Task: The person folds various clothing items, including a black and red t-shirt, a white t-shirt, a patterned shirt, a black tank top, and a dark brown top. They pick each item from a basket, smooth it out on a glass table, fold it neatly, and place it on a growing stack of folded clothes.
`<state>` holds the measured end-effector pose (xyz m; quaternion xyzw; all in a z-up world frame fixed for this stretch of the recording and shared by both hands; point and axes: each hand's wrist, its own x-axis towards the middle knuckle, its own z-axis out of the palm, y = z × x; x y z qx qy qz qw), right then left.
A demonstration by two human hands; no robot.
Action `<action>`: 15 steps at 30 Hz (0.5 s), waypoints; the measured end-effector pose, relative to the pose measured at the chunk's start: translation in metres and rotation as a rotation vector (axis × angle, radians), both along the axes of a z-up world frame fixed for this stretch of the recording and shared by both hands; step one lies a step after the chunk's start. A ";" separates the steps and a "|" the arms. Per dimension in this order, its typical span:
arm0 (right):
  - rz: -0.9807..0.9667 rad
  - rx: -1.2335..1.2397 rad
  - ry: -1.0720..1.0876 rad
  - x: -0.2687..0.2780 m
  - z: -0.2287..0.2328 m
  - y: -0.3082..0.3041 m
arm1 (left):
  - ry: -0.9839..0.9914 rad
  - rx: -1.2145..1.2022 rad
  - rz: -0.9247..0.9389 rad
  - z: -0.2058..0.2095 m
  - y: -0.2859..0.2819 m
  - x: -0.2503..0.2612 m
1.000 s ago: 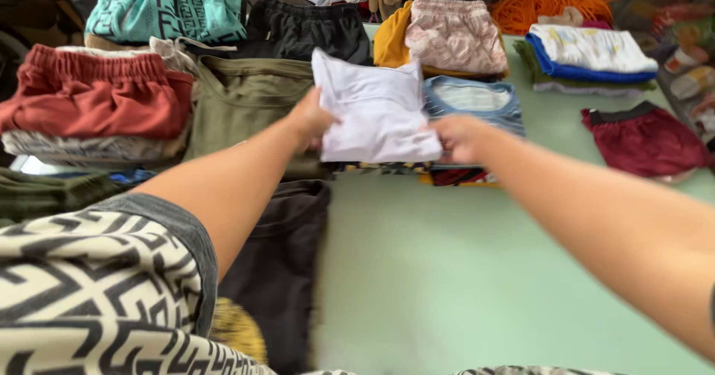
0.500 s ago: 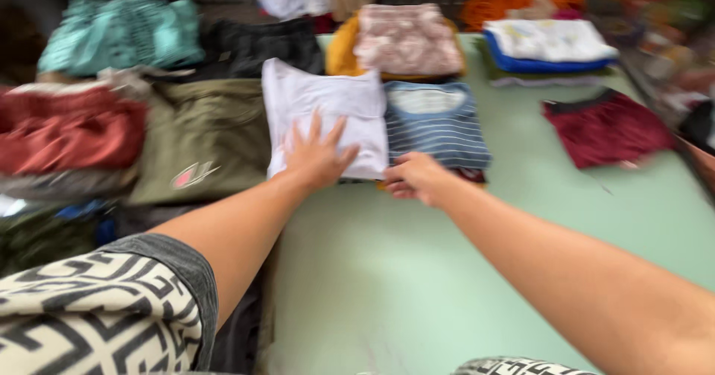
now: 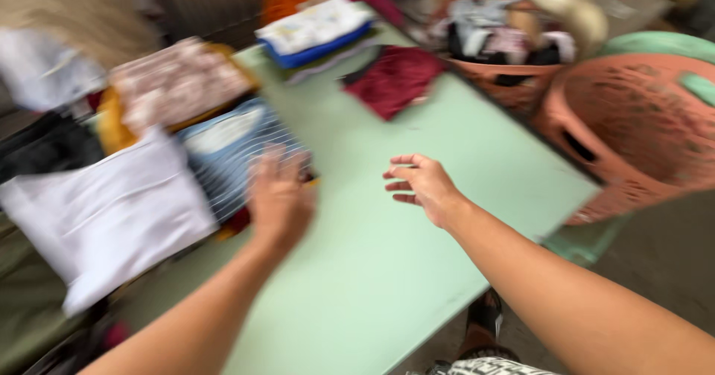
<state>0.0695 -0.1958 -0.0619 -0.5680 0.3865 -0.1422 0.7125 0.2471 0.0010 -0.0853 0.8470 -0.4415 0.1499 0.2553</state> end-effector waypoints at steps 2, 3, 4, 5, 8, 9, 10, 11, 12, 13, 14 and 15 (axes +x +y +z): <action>-0.128 -0.036 -0.045 -0.045 0.001 -0.047 | 0.127 -0.054 -0.313 0.004 -0.082 -0.067; -0.195 -0.060 -0.063 -0.070 0.000 -0.074 | 0.217 -0.071 -0.456 0.006 -0.121 -0.103; -0.255 -0.065 -0.096 -0.095 -0.003 -0.100 | 0.208 -0.080 -0.556 0.009 -0.155 -0.133; -0.322 -0.068 -0.125 -0.124 -0.007 -0.126 | 0.204 -0.086 -0.662 0.011 -0.188 -0.162; -0.536 -0.072 -0.096 -0.212 -0.017 -0.211 | 0.263 -0.146 -0.864 0.015 -0.298 -0.236; -0.610 -0.065 -0.059 -0.244 -0.023 -0.235 | 0.304 -0.167 -0.910 0.008 -0.334 -0.261; -0.665 -0.059 -0.028 -0.277 -0.029 -0.257 | 0.317 -0.135 -0.940 -0.002 -0.373 -0.283; -0.710 -0.048 0.003 -0.307 -0.036 -0.276 | 0.330 -0.100 -0.960 -0.016 -0.414 -0.302; -0.754 -0.036 0.034 -0.336 -0.042 -0.293 | 0.341 -0.064 -0.980 -0.033 -0.455 -0.321; -0.776 -0.038 0.058 -0.361 -0.048 -0.309 | 0.310 0.008 -1.004 -0.054 -0.495 -0.335; -0.798 -0.040 0.082 -0.383 -0.054 -0.324 | 0.277 0.078 -1.030 -0.078 -0.536 -0.347; -0.821 -0.042 0.105 -0.406 -0.060 -0.336 | 0.110 0.369 -1.034 -0.102 -0.581 -0.365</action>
